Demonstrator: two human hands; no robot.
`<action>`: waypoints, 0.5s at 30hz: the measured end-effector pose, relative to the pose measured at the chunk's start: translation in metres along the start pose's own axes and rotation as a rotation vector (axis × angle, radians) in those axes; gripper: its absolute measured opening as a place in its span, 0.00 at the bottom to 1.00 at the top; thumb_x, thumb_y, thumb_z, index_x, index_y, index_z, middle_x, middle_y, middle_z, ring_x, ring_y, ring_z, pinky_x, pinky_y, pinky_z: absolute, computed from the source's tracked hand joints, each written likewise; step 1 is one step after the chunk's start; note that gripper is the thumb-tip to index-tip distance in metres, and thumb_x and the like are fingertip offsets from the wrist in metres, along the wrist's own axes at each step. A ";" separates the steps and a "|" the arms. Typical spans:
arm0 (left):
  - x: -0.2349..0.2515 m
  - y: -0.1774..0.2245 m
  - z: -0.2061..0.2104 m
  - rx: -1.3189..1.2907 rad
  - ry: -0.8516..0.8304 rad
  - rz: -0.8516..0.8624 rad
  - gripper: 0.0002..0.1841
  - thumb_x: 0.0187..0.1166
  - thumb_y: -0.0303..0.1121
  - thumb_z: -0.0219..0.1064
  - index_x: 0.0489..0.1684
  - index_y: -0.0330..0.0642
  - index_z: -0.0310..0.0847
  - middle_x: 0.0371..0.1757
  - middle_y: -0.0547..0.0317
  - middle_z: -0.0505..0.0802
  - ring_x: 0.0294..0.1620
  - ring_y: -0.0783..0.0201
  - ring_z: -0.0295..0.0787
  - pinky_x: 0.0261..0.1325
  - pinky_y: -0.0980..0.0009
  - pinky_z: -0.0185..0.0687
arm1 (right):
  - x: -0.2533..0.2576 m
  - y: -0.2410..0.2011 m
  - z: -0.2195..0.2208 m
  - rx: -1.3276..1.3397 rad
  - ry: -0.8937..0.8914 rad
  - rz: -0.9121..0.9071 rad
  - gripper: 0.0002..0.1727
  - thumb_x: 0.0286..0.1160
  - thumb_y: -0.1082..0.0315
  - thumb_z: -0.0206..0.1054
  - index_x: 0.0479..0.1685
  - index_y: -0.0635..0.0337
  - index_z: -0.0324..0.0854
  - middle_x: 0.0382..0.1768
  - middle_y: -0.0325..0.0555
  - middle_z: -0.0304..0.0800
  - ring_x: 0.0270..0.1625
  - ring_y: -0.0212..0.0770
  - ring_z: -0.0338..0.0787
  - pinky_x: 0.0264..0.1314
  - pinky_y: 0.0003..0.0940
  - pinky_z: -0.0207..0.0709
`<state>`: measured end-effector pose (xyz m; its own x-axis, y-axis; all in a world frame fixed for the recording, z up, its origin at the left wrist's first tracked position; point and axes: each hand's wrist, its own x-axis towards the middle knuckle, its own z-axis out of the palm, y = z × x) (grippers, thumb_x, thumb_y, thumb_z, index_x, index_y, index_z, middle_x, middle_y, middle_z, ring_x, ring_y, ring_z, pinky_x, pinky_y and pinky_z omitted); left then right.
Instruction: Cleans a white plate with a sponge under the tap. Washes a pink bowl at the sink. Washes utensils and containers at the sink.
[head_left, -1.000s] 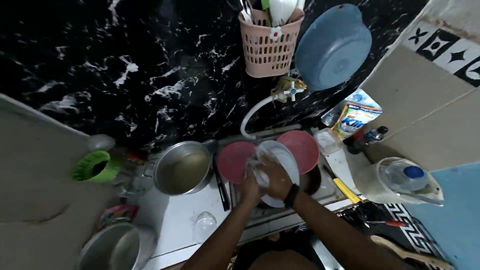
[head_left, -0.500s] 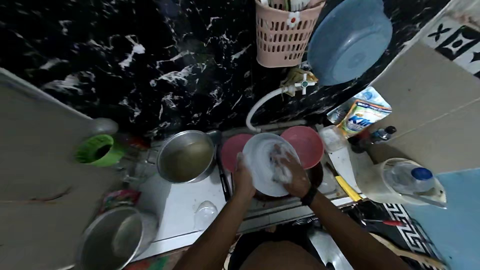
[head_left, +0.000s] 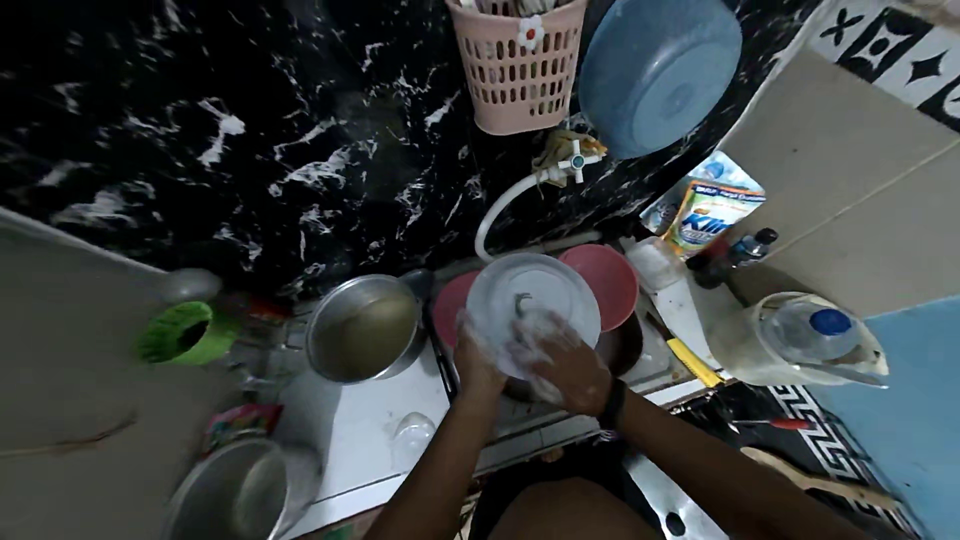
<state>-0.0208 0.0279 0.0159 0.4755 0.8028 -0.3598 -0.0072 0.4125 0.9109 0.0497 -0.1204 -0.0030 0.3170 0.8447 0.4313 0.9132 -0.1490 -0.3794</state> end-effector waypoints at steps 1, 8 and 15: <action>0.004 0.004 -0.001 -0.041 0.018 -0.002 0.28 0.96 0.47 0.38 0.80 0.36 0.67 0.69 0.43 0.84 0.66 0.58 0.83 0.68 0.56 0.82 | -0.012 0.013 0.001 0.015 0.113 0.056 0.22 0.78 0.60 0.66 0.71 0.51 0.84 0.76 0.57 0.82 0.82 0.61 0.77 0.87 0.63 0.64; 0.013 0.011 0.004 -0.064 0.010 0.013 0.26 0.96 0.46 0.39 0.79 0.38 0.70 0.70 0.45 0.85 0.69 0.58 0.83 0.69 0.56 0.81 | 0.007 0.072 -0.026 0.344 0.336 0.519 0.24 0.86 0.63 0.58 0.77 0.61 0.78 0.81 0.55 0.76 0.84 0.45 0.74 0.86 0.43 0.70; -0.015 0.014 0.028 0.250 -0.006 0.026 0.28 0.97 0.42 0.36 0.80 0.30 0.67 0.71 0.36 0.82 0.69 0.53 0.81 0.72 0.55 0.77 | 0.021 -0.011 -0.005 0.112 -0.013 0.114 0.27 0.78 0.58 0.66 0.77 0.54 0.82 0.82 0.59 0.76 0.87 0.61 0.69 0.92 0.64 0.52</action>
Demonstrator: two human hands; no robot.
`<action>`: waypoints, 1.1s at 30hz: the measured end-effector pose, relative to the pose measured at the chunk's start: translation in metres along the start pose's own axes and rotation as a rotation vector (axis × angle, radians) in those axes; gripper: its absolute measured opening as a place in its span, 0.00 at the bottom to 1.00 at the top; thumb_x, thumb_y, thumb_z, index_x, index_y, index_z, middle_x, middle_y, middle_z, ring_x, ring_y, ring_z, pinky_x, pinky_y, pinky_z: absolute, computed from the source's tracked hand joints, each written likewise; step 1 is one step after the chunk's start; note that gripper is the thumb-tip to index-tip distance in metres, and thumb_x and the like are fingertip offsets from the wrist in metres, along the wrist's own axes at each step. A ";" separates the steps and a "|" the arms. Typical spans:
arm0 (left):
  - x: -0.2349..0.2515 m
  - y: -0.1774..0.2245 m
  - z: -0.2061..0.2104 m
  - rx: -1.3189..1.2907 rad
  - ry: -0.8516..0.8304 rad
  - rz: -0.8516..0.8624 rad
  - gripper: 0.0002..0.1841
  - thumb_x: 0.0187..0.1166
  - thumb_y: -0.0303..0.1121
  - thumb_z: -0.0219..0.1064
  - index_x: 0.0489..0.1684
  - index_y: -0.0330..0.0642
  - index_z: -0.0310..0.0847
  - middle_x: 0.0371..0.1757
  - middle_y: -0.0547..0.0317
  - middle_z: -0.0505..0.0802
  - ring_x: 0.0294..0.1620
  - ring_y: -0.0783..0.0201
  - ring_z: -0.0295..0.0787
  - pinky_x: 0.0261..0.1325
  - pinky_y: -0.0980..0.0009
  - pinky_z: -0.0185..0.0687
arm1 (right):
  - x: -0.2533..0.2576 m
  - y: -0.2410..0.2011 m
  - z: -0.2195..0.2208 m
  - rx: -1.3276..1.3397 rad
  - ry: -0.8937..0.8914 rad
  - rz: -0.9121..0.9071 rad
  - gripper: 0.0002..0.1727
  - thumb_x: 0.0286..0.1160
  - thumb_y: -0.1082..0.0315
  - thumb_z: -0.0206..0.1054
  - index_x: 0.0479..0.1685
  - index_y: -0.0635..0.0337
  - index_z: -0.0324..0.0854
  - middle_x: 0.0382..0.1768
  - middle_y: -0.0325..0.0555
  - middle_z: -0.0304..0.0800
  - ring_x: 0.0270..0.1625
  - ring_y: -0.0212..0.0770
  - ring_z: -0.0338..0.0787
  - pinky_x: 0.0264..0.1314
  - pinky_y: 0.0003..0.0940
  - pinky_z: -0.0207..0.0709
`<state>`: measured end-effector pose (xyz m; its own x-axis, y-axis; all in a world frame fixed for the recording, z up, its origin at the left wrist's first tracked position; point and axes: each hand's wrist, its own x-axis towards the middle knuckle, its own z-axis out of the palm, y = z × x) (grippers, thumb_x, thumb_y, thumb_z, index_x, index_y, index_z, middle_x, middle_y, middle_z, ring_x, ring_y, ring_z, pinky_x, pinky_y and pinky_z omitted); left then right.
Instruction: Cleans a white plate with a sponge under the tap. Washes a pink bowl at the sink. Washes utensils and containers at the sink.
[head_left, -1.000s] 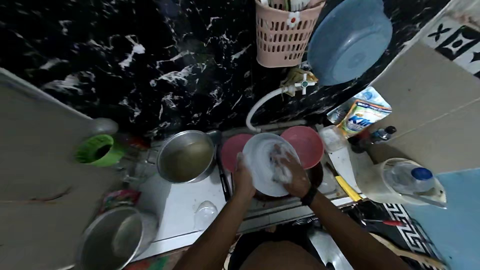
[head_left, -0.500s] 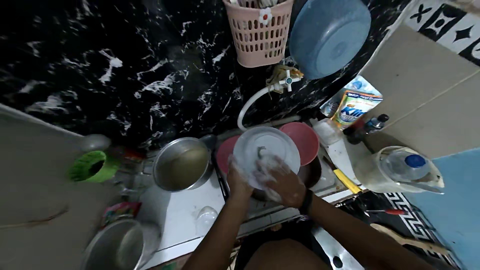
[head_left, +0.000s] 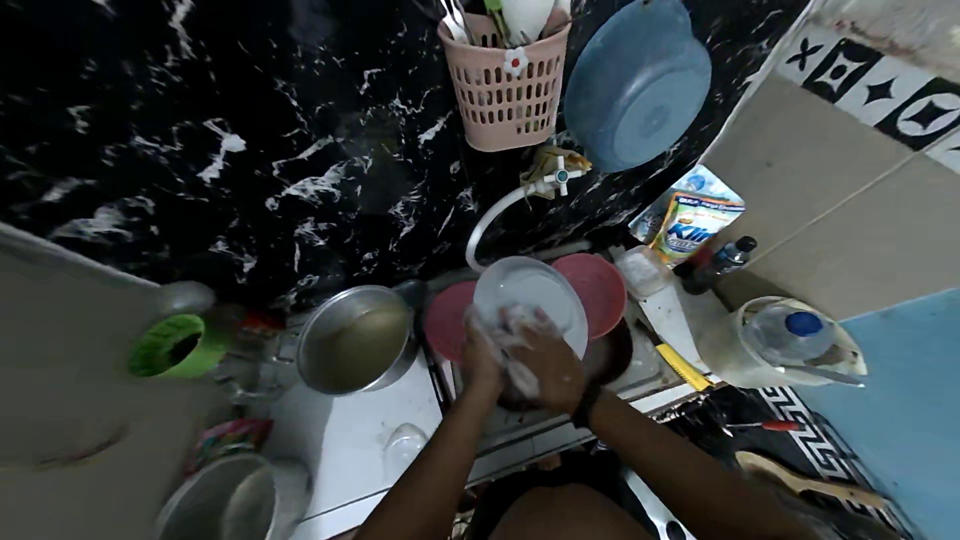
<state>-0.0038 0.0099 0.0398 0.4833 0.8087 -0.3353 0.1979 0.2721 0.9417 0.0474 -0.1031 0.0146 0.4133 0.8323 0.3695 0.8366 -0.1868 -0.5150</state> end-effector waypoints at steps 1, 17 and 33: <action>-0.010 0.003 -0.001 0.099 -0.043 0.003 0.27 0.97 0.39 0.36 0.81 0.26 0.65 0.73 0.33 0.80 0.71 0.52 0.79 0.75 0.57 0.73 | 0.019 -0.007 -0.011 0.013 -0.132 0.038 0.31 0.75 0.58 0.70 0.79 0.54 0.79 0.84 0.59 0.72 0.90 0.61 0.65 0.94 0.63 0.45; 0.035 -0.032 -0.038 0.173 -0.134 -0.003 0.30 0.97 0.43 0.33 0.89 0.33 0.57 0.84 0.37 0.72 0.84 0.50 0.69 0.84 0.52 0.64 | 0.006 0.015 -0.070 0.473 0.231 0.509 0.17 0.69 0.57 0.77 0.47 0.62 0.89 0.37 0.38 0.95 0.40 0.25 0.92 0.48 0.28 0.89; 0.027 -0.061 -0.067 0.057 -0.231 -0.212 0.30 0.81 0.28 0.68 0.82 0.34 0.63 0.66 0.43 0.86 0.61 0.59 0.89 0.62 0.62 0.88 | -0.002 0.056 -0.052 0.271 0.075 0.271 0.22 0.67 0.55 0.78 0.48 0.66 0.89 0.44 0.50 0.95 0.46 0.40 0.94 0.54 0.42 0.90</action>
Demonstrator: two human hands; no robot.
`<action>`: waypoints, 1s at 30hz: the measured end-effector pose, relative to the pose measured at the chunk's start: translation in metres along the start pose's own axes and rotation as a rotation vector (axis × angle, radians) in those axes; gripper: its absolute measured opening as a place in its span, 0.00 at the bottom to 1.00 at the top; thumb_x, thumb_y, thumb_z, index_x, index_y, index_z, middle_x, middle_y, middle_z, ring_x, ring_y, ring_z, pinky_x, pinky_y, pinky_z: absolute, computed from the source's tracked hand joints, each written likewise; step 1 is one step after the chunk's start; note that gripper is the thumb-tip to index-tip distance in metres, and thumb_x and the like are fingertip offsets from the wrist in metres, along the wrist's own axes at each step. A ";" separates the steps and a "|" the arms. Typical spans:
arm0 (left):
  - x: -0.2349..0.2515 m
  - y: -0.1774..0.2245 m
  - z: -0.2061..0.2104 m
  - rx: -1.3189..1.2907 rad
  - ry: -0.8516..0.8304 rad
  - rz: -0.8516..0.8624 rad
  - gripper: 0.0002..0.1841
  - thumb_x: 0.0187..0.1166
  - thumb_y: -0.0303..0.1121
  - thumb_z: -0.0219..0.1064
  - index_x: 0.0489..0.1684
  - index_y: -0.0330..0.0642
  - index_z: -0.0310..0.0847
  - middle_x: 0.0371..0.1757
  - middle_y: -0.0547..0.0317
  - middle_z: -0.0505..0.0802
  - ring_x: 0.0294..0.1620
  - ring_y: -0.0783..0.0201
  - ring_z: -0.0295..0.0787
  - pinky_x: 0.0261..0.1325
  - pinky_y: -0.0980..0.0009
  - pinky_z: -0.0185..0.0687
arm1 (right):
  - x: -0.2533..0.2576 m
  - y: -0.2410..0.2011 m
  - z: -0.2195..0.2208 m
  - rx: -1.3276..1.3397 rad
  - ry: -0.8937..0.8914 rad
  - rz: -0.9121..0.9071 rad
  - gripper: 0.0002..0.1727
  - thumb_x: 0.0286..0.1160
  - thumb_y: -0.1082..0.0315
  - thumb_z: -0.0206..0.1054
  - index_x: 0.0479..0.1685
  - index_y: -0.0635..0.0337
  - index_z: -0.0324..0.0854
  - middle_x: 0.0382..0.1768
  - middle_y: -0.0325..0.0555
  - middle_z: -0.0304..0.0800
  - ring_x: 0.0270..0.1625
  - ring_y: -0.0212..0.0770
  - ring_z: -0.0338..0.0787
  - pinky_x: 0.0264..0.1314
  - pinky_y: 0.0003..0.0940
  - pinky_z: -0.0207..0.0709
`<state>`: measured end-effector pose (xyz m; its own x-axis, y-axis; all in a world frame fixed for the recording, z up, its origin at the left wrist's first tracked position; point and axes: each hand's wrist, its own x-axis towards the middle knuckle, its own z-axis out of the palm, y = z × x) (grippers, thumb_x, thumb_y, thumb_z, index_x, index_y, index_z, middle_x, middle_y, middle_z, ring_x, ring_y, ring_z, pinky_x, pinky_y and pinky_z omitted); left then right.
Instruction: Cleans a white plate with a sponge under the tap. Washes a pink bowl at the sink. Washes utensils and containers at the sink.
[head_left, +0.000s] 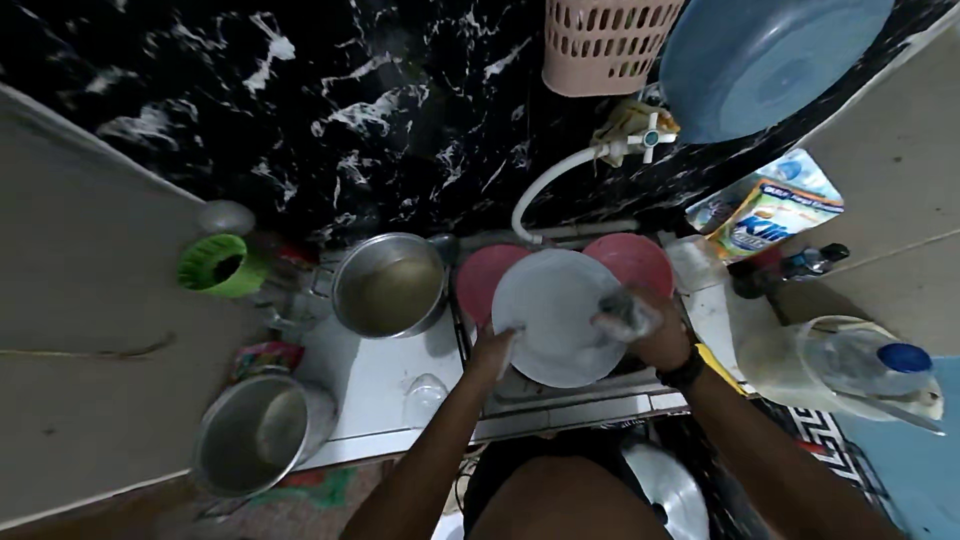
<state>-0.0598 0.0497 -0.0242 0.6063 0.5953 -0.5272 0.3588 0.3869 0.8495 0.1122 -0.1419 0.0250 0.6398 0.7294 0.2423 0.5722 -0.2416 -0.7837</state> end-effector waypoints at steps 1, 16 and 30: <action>-0.002 -0.001 0.000 0.026 -0.009 0.019 0.30 0.81 0.29 0.68 0.83 0.33 0.63 0.68 0.42 0.85 0.63 0.59 0.87 0.64 0.62 0.87 | 0.009 -0.004 0.002 0.099 0.069 0.040 0.20 0.69 0.58 0.76 0.51 0.66 0.87 0.42 0.46 0.95 0.42 0.35 0.94 0.48 0.37 0.91; -0.020 0.001 0.021 0.007 -0.011 0.117 0.29 0.85 0.27 0.62 0.84 0.28 0.60 0.72 0.39 0.82 0.68 0.63 0.84 0.71 0.67 0.81 | 0.003 -0.006 0.028 -0.495 -0.260 0.152 0.25 0.77 0.48 0.68 0.66 0.53 0.89 0.69 0.59 0.85 0.73 0.59 0.83 0.75 0.57 0.77; -0.026 0.008 0.028 0.195 -0.109 0.171 0.34 0.84 0.26 0.60 0.90 0.28 0.49 0.84 0.34 0.71 0.82 0.57 0.72 0.83 0.65 0.68 | 0.042 -0.009 0.054 -0.384 -0.398 0.148 0.25 0.67 0.74 0.75 0.68 0.65 0.85 0.77 0.67 0.78 0.82 0.69 0.73 0.83 0.63 0.67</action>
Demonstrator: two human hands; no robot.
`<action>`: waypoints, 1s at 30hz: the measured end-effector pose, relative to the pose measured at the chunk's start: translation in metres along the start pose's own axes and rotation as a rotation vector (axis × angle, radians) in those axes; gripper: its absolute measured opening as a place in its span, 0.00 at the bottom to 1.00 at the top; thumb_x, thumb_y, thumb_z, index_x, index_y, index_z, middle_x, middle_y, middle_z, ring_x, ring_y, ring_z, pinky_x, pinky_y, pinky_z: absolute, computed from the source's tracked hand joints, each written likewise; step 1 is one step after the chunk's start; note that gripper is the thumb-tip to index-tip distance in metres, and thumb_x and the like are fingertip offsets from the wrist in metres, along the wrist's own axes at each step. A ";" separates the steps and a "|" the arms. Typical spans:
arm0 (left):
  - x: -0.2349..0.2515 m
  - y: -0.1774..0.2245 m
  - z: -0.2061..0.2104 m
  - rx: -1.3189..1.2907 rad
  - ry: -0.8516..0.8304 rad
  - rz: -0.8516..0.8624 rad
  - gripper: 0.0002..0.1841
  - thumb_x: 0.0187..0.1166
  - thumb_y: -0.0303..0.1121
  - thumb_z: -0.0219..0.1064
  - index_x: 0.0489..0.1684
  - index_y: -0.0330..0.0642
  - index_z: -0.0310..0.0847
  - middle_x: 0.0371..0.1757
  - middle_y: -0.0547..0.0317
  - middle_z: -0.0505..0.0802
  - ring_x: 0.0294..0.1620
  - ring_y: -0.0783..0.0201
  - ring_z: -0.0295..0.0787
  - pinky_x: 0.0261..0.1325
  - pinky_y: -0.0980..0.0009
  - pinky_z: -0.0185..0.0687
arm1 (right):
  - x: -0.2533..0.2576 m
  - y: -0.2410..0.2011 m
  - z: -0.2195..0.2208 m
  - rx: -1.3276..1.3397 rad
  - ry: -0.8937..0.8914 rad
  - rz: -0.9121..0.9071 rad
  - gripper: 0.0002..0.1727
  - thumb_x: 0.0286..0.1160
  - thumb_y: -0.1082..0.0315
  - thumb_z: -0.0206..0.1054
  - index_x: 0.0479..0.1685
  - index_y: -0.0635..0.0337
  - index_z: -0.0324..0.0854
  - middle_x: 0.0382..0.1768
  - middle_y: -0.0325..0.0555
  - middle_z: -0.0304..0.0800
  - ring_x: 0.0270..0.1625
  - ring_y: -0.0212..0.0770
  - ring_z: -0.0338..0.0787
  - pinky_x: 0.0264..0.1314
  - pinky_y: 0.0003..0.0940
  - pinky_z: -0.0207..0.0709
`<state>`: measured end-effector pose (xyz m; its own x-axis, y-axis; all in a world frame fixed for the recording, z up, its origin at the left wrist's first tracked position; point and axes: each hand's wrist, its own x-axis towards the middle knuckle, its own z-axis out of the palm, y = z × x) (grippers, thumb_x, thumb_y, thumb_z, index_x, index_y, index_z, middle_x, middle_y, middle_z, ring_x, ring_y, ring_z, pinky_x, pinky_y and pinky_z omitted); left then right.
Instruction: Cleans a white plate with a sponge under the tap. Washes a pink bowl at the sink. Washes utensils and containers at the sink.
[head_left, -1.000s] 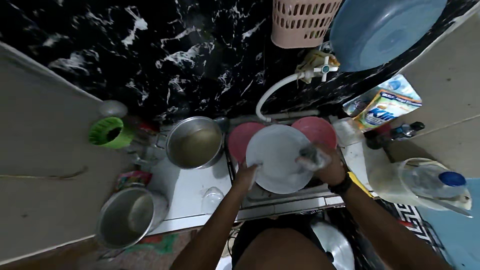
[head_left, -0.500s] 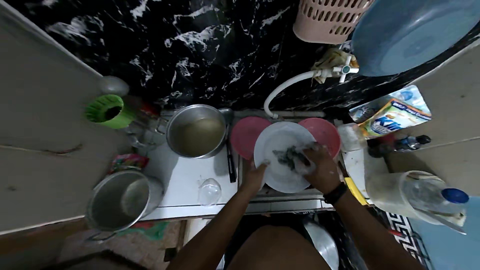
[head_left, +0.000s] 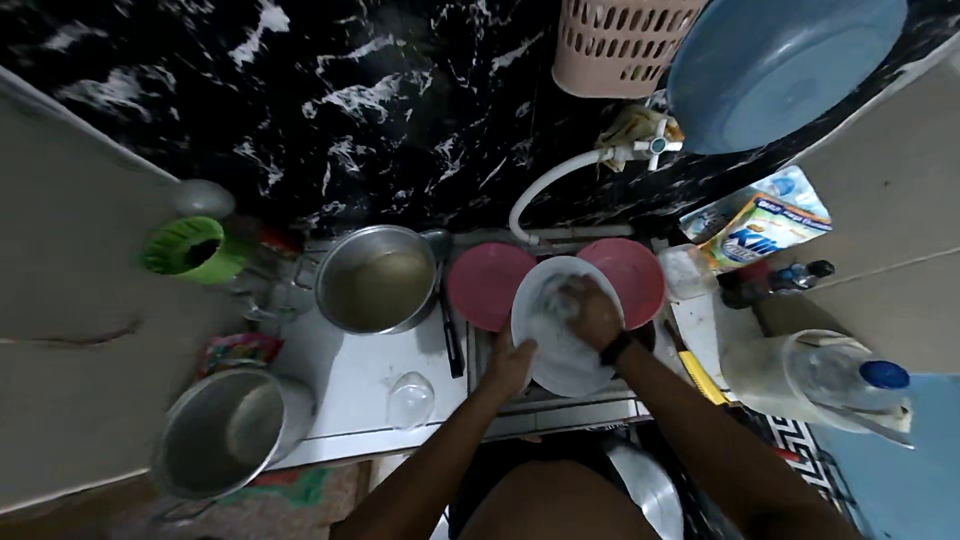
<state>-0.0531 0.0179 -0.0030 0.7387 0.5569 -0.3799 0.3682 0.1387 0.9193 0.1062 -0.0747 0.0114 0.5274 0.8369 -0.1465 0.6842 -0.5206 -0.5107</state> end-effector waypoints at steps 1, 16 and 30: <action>-0.003 0.001 0.004 -0.010 -0.003 0.007 0.35 0.84 0.26 0.60 0.90 0.28 0.50 0.83 0.35 0.72 0.82 0.58 0.72 0.82 0.65 0.69 | 0.003 0.007 -0.003 -0.007 0.032 0.015 0.23 0.67 0.73 0.76 0.65 0.64 0.87 0.75 0.65 0.80 0.81 0.68 0.74 0.81 0.62 0.69; 0.005 0.006 -0.013 -0.013 0.087 -0.007 0.33 0.85 0.27 0.59 0.89 0.29 0.52 0.83 0.34 0.71 0.83 0.55 0.71 0.83 0.62 0.67 | -0.013 0.015 0.003 -0.064 -0.141 0.025 0.26 0.68 0.71 0.73 0.70 0.63 0.84 0.76 0.66 0.79 0.82 0.67 0.74 0.82 0.63 0.67; 0.008 0.017 -0.006 0.087 0.017 0.061 0.34 0.84 0.25 0.60 0.89 0.27 0.51 0.81 0.33 0.75 0.80 0.56 0.74 0.82 0.64 0.69 | 0.024 -0.004 -0.017 -0.017 0.191 -0.189 0.19 0.67 0.76 0.76 0.60 0.65 0.90 0.70 0.65 0.84 0.76 0.67 0.80 0.78 0.62 0.73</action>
<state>-0.0442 0.0298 0.0104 0.7518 0.5762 -0.3207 0.3706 0.0331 0.9282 0.1246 -0.0554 0.0242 0.4740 0.8732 0.1132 0.7872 -0.3626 -0.4989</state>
